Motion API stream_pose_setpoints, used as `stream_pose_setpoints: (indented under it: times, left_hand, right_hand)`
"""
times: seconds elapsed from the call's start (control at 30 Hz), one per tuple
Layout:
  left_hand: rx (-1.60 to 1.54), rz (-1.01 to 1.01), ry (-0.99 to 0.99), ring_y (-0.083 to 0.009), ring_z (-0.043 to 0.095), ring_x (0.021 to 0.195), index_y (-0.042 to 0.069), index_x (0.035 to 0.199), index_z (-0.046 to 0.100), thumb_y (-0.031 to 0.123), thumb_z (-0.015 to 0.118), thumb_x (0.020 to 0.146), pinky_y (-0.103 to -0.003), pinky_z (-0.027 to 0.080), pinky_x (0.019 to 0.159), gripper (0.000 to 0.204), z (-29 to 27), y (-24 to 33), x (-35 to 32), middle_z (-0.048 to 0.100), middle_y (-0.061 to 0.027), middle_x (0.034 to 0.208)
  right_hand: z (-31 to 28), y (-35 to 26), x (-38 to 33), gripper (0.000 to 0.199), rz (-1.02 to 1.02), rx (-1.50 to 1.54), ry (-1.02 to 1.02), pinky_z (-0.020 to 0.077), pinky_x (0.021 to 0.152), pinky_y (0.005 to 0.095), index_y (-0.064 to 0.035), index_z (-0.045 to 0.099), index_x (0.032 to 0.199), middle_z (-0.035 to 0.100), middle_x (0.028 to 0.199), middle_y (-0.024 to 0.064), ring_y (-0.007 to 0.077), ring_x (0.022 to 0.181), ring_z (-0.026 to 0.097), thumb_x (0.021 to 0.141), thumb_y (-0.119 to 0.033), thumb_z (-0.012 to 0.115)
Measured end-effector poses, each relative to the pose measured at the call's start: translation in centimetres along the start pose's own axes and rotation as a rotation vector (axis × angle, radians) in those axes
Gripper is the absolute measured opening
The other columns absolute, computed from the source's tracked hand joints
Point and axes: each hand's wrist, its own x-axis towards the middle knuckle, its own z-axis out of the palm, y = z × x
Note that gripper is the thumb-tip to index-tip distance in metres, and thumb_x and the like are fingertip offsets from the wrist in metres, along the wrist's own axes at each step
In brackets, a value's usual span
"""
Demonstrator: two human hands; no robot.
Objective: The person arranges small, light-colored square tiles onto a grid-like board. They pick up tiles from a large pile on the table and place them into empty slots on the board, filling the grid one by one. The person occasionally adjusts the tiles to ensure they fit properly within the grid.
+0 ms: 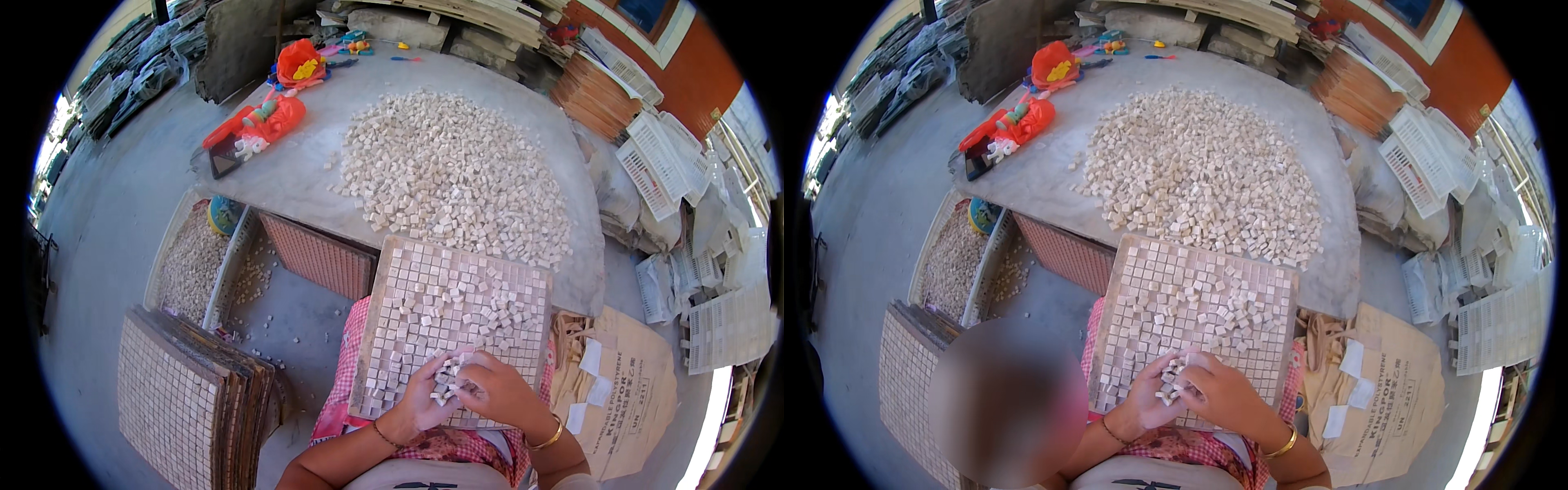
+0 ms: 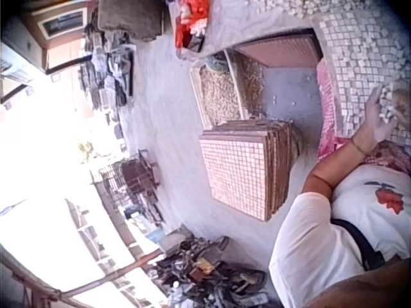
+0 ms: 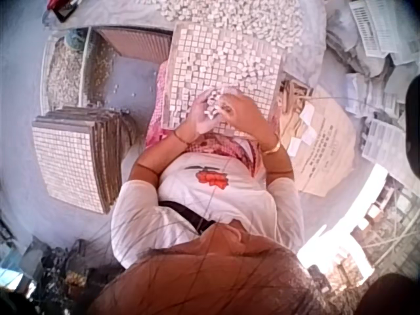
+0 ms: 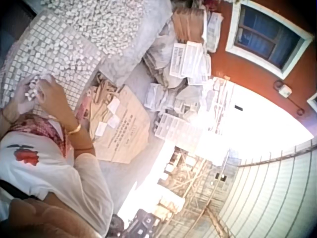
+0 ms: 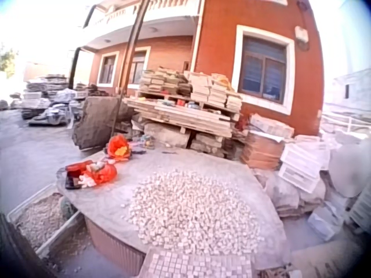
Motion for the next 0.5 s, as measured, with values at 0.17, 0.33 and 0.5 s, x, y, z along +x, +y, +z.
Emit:
stream_pose_setpoints:
  times: [0.17, 0.33, 0.5]
  left_hand:
    - [0.001, -0.014, -0.070, -0.0243, 0.056, 0.107, 0.005, 0.128, 0.047, 0.027, 0.040, 0.095, -0.040, 0.045, 0.093, 0.040, 0.0, 0.2, 0.2, 0.056, -0.0117, 0.119]
    - [0.330, 0.098, 0.076, -0.0238, 0.054, 0.111, 0.004, 0.129, 0.045, 0.027, 0.039, 0.096, -0.039, 0.044, 0.094, 0.041, -0.5, -0.3, 0.2, 0.053, -0.0129, 0.122]
    - [0.080, 0.024, 0.050, -0.0275, 0.050, 0.116, 0.005, 0.127, 0.047, 0.030, 0.037, 0.097, -0.043, 0.040, 0.099, 0.040, 0.5, -0.1, 0.2, 0.052, -0.0152, 0.124]
  right_hand:
    - [-0.4, 1.0, -1.4, 0.014, 0.204, 1.089, 0.023, 0.0453, 0.057, 0.0267, -0.0049, 0.056, 0.086, 0.054, 0.089, 0.0066, 0.0145, 0.065, 0.053, 0.078, -0.011, 0.066]
    - [0.1, 1.9, -0.5, 0.010, -0.114, 0.356, -0.050, 0.0454, 0.058, 0.0274, -0.0049, 0.059, 0.090, 0.054, 0.090, 0.0059, 0.0148, 0.067, 0.053, 0.082, -0.010, 0.063]
    - [1.9, -0.1, -0.7, 0.014, -0.092, -0.164, 0.028, 0.0490, 0.061, 0.0310, -0.0085, 0.063, 0.091, 0.055, 0.078, 0.0053, 0.0220, 0.067, 0.059, 0.078, -0.012, 0.066]
